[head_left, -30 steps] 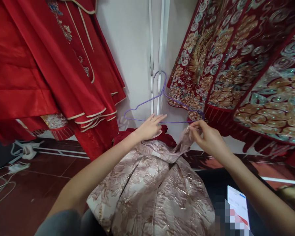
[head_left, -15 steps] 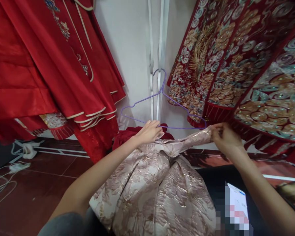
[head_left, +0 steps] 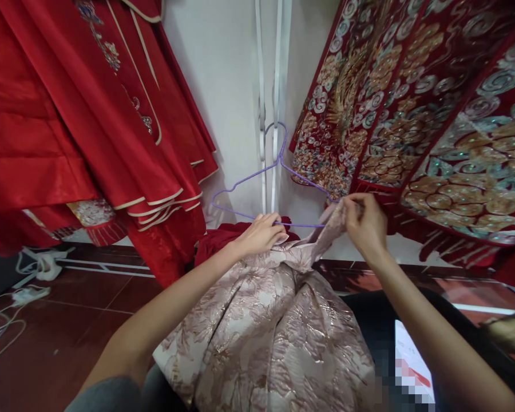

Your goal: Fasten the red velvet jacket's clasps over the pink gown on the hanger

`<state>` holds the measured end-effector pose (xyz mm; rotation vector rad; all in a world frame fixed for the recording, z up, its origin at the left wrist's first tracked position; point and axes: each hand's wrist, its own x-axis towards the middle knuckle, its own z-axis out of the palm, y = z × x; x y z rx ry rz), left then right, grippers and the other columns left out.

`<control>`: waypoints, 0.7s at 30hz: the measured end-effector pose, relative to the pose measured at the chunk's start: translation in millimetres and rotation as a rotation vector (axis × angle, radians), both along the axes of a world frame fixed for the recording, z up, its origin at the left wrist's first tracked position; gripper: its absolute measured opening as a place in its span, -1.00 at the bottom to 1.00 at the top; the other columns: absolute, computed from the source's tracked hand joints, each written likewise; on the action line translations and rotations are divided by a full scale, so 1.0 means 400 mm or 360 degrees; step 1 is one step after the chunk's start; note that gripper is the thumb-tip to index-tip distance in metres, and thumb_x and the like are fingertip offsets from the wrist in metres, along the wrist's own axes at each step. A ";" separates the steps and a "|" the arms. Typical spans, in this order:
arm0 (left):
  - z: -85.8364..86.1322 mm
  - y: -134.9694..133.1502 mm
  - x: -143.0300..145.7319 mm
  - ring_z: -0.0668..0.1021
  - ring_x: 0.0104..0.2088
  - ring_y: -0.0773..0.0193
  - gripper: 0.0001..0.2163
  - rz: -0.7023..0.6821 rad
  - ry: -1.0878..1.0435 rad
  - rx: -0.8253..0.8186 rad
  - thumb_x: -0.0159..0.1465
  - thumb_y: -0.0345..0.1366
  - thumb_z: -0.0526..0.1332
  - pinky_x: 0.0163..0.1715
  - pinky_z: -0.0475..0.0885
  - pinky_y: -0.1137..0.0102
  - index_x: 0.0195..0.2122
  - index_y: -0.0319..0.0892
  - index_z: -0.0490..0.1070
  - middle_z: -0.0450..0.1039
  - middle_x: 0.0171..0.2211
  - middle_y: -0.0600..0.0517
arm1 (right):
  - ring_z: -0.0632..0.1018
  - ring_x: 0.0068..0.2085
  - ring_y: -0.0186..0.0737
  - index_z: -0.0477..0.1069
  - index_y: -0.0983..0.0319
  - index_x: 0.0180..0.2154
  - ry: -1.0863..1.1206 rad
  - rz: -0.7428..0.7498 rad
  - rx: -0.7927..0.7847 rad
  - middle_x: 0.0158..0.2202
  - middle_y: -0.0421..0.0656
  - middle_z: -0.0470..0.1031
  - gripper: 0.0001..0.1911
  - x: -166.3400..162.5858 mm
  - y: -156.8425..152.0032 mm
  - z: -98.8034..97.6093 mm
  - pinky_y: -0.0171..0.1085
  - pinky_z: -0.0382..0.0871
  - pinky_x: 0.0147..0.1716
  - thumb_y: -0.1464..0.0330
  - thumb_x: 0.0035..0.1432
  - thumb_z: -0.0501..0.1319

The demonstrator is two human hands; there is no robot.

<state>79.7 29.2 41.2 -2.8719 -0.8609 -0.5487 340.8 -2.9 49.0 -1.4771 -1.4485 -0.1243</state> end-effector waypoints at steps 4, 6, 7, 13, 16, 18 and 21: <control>0.007 0.001 -0.006 0.37 -0.06 0.20 -0.71 -0.0001 -0.0198 0.0007 0.39 -0.19 -0.04 -0.02 0.29 0.27 -0.23 -0.18 0.43 0.17 0.06 -0.15 | 0.50 -0.10 -0.06 0.35 0.20 -0.14 -0.0077 0.0171 0.0172 -0.14 -0.01 0.50 -0.70 -0.081 0.062 0.032 -0.16 0.31 -0.05 0.23 0.28 -0.06; 0.009 -0.001 -0.011 0.33 0.00 0.18 -0.73 0.0031 -0.0267 0.0046 0.38 -0.20 -0.03 0.03 0.28 0.27 -0.24 -0.18 0.42 0.13 0.11 -0.16 | 0.50 -0.10 -0.08 0.33 0.20 -0.12 -0.0072 0.0178 0.0124 -0.14 -0.03 0.51 -0.70 -0.101 0.089 0.039 -0.19 0.31 -0.06 0.23 0.29 -0.07; 0.009 -0.004 -0.015 0.31 0.02 0.16 -0.73 0.0055 -0.0292 0.0066 0.38 -0.20 -0.03 0.03 0.28 0.27 -0.23 -0.19 0.42 0.13 0.12 -0.17 | 0.51 -0.11 -0.08 0.33 0.19 -0.11 -0.0075 0.0185 0.0079 -0.14 -0.04 0.51 -0.70 -0.106 0.098 0.040 -0.20 0.31 -0.07 0.23 0.30 -0.08; 0.006 -0.027 -0.097 0.40 -0.08 0.22 -0.74 0.0349 -0.0540 0.0153 0.41 -0.24 -0.09 0.06 0.22 0.25 -0.22 -0.14 0.36 0.43 -0.15 -0.06 | 0.50 -0.13 -0.08 0.28 0.18 -0.05 -0.0094 0.0262 -0.0049 -0.13 -0.03 0.48 -0.66 -0.089 0.111 0.045 -0.20 0.30 -0.10 0.20 0.31 -0.13; 0.013 -0.023 -0.193 0.43 -0.16 0.19 -0.71 0.0864 -0.0868 0.0301 0.40 -0.19 -0.11 -0.02 0.25 0.26 -0.25 -0.14 0.36 0.45 -0.26 -0.03 | 0.48 -0.07 -0.07 0.25 0.20 -0.03 -0.0093 0.0325 -0.0030 -0.08 0.00 0.46 -0.67 -0.074 0.111 0.049 -0.19 0.29 -0.06 0.21 0.30 -0.10; 0.017 -0.013 -0.261 0.43 -0.17 0.15 -0.71 0.1192 -0.0972 0.0346 0.39 -0.16 -0.10 -0.07 0.26 0.26 -0.23 -0.14 0.36 0.46 -0.25 -0.04 | 0.48 -0.06 -0.07 0.25 0.20 -0.04 -0.0100 0.0351 -0.0028 -0.07 0.00 0.46 -0.69 -0.065 0.114 0.050 -0.18 0.29 -0.05 0.21 0.29 -0.06; 0.010 0.003 -0.337 0.44 -0.17 0.08 -0.73 0.1430 -0.0842 0.0285 0.36 -0.15 -0.03 -0.08 0.23 0.21 -0.25 -0.15 0.40 0.49 -0.26 -0.05 | 0.49 -0.10 -0.05 0.27 0.18 -0.09 -0.0092 0.0363 0.0037 -0.11 -0.03 0.48 -0.73 -0.054 0.125 0.050 -0.14 0.31 -0.07 0.20 0.26 -0.01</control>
